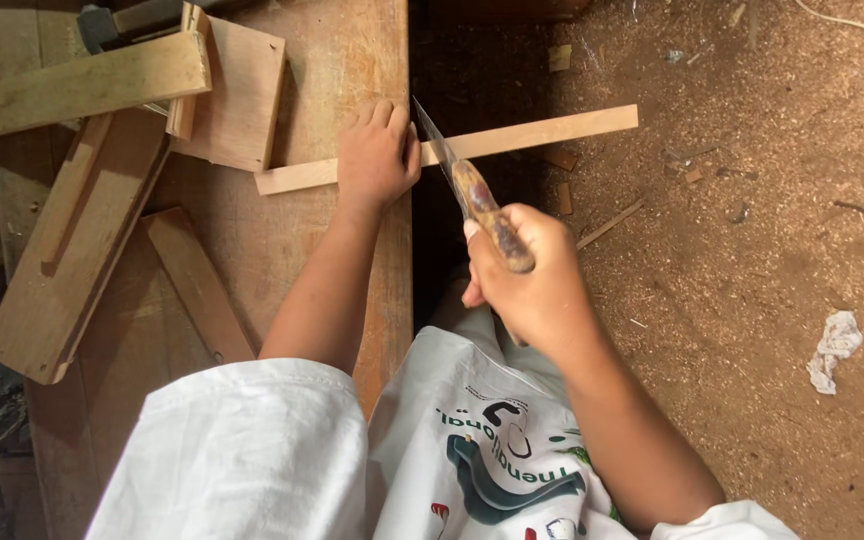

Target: The person places a thin wooden stick on a workbench and uses a hand saw to cut it into smaller pieces. The person holds the wood with one hand and saws with the other, completing several cuts.

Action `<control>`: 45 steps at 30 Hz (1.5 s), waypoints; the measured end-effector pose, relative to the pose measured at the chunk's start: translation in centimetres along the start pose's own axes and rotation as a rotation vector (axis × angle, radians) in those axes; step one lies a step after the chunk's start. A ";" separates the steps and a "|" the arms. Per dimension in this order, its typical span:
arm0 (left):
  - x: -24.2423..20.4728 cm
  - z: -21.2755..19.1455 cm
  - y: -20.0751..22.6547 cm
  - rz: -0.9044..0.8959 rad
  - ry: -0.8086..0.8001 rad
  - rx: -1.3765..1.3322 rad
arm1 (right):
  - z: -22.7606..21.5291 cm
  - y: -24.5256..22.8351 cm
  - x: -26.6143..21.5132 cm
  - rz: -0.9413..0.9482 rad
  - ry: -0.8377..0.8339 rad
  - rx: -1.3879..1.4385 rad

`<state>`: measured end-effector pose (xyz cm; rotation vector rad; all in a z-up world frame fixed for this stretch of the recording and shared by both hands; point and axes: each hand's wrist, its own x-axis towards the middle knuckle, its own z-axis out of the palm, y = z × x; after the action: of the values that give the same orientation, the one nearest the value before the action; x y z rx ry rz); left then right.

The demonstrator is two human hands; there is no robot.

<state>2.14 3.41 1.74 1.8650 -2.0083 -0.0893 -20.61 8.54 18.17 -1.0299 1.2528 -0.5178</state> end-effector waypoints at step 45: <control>-0.3 0.8 -0.8 -0.081 -0.050 0.013 | 3.8 -5.1 4.4 -0.034 0.029 -0.066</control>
<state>2.63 3.39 0.67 1.9710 -1.9698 -0.1479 -14.80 3.87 20.09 -1.1045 1.2870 -0.5221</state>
